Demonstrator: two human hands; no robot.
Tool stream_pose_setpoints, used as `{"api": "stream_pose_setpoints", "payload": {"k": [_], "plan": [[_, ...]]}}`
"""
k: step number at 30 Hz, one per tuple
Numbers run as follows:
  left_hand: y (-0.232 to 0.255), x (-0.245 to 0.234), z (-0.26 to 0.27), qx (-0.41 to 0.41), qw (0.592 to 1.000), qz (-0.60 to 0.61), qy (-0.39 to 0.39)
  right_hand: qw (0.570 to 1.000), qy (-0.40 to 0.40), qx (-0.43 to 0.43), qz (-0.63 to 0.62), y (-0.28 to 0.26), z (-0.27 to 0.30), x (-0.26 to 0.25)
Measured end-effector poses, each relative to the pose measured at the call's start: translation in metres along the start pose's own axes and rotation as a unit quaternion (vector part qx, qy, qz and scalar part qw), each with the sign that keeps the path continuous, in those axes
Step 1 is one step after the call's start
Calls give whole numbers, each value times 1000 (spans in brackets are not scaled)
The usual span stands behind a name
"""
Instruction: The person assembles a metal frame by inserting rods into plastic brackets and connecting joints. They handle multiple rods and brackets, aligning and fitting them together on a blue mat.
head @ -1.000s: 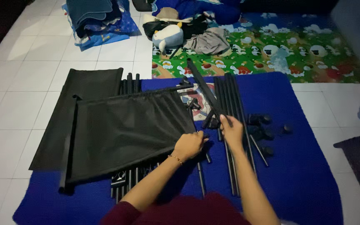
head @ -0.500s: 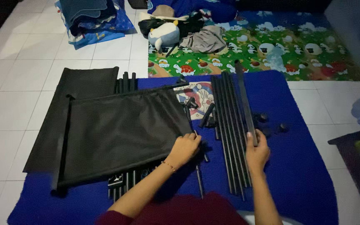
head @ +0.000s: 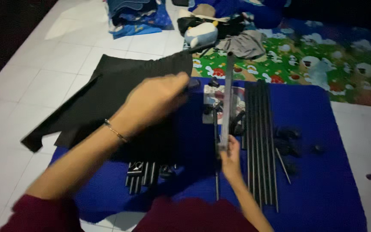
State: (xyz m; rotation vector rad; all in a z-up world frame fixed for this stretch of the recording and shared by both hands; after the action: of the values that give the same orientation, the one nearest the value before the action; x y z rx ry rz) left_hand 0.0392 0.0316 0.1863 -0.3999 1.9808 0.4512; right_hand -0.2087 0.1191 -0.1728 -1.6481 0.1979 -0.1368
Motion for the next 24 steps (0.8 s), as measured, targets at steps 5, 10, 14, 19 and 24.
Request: {"api": "stream_pose_setpoints", "payload": {"k": [5, 10, 14, 19, 24], "plan": [[-43, -92, 38, -36, 986, -106, 126, 987, -113, -36, 107, -21, 9, 90], [-87, -151, 121, -102, 960, -156, 207, 959, -186, -49, 208, -56, 35, 154], [-118, -154, 182, -196, 929, -168, 266, 940, -232, -120, 218, -84, 40, 196], [-147, -167, 252, -300, 880, -122, 348, 875, -394, 3, 280, -81, 40, 230], [-172, -171, 295, -341, 824, -4, 453, 821, -432, -47, 369, -104, 37, 232]]}}
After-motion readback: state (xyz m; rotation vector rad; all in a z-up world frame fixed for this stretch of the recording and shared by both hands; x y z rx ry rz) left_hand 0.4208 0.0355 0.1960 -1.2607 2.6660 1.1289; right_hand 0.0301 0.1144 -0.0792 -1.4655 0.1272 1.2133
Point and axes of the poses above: each hand's wrist, its own z-axis away from the middle knuckle, its own x-axis out of the palm, y = z × x, the point moved 6 cm from there along -z, towards the middle knuckle, and after that the axes turned 7 degrees about -y, right-handed, at the moved point
